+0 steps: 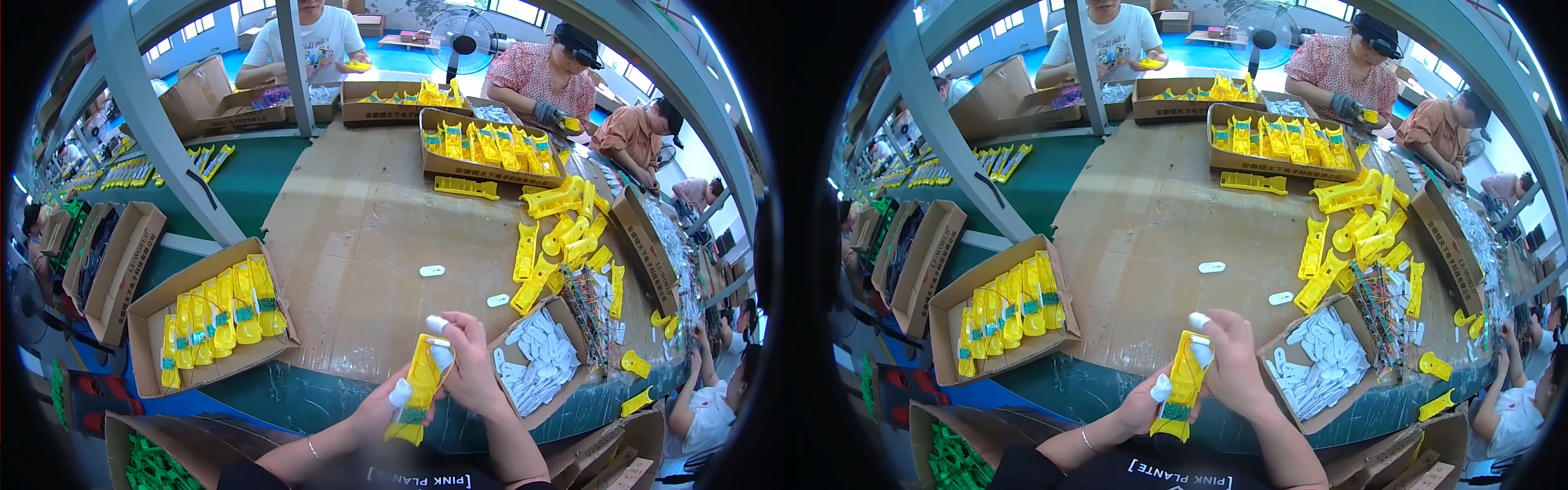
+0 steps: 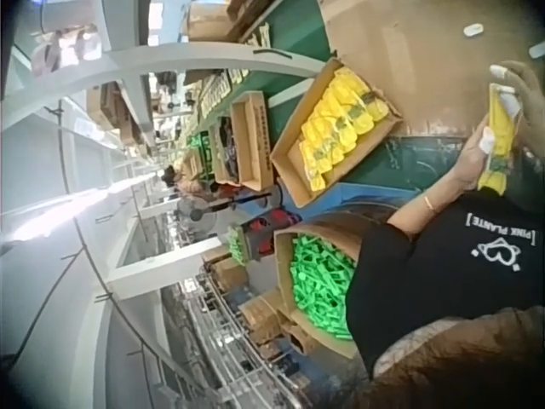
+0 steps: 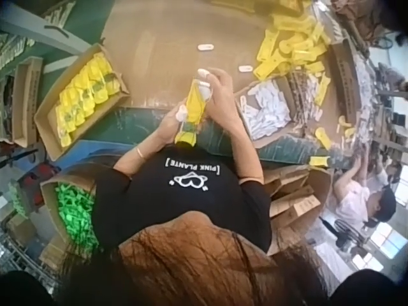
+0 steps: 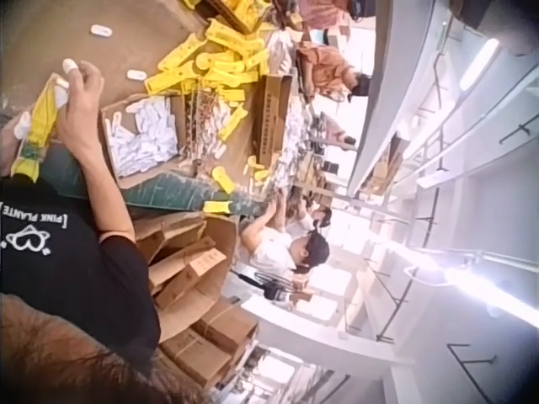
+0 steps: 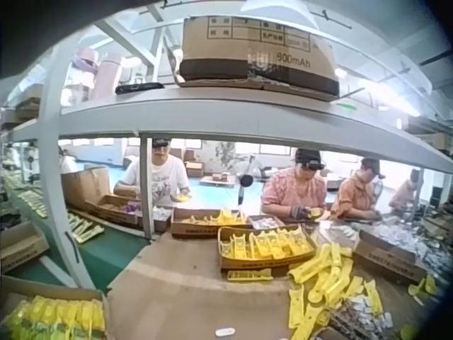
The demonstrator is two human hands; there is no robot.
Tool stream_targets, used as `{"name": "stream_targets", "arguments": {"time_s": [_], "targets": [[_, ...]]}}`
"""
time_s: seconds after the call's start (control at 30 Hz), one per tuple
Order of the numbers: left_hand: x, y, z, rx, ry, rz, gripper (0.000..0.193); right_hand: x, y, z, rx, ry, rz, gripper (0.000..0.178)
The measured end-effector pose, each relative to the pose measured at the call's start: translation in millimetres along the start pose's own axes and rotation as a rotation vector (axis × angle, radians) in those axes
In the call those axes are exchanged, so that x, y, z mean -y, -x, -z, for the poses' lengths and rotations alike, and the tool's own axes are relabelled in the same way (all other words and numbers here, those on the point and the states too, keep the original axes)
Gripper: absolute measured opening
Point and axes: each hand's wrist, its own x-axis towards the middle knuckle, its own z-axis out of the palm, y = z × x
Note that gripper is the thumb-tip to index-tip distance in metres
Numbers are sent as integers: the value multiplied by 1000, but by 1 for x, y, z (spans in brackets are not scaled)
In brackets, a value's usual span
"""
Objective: Assembling small electronic components into yellow plastic housings on a factory production line.
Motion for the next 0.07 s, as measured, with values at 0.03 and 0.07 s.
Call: {"name": "stream_targets", "arguments": {"time_s": [0.03, 0.07], "targets": [[1, 1, 1, -15, 10, 18, 58, -3, 1, 3, 63, 31, -77, 41], [3, 2, 7, -23, 28, 62, 59, -5, 2, 5, 125, 61, -154, 51]]}}
